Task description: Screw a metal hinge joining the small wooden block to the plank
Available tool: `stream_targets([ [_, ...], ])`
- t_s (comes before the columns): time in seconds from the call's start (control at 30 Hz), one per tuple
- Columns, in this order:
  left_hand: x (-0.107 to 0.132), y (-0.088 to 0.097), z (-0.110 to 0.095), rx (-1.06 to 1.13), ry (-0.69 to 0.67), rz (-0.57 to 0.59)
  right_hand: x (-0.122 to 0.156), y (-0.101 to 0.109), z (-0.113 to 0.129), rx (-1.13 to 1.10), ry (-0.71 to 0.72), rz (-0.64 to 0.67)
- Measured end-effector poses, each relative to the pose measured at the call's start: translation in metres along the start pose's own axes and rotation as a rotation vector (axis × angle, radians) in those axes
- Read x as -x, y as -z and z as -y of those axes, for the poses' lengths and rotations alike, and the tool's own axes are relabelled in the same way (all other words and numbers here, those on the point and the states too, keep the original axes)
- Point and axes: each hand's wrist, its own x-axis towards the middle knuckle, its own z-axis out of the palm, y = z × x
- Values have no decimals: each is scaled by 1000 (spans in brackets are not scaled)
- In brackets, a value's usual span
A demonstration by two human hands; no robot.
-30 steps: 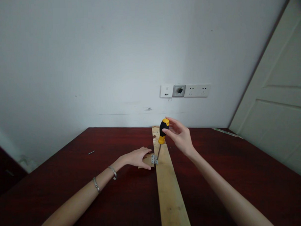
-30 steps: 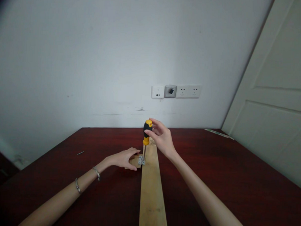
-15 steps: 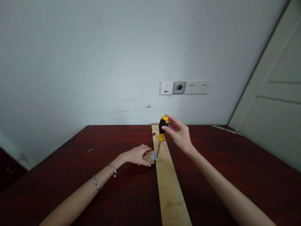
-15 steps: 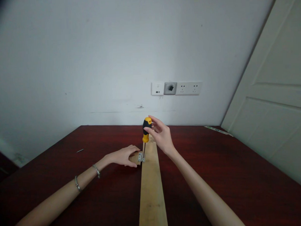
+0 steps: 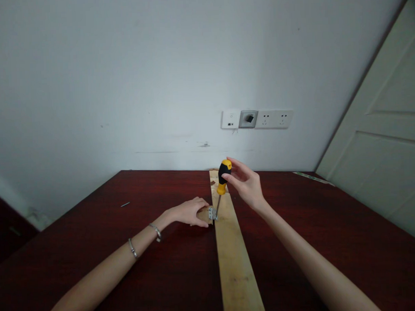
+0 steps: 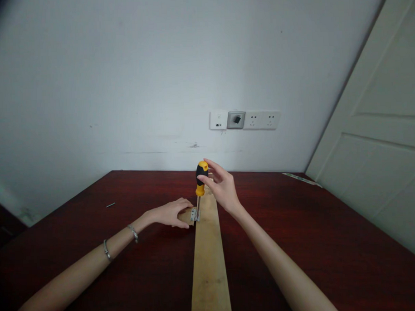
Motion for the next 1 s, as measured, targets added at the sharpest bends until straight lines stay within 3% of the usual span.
stream_targets([
  [0.53,0,1,-2,-1,-9,3,2,-1,-4,-117,-58,27],
  [1.0,0,-3,2,11,2,-17,3,0,-1,-8,-4,58],
])
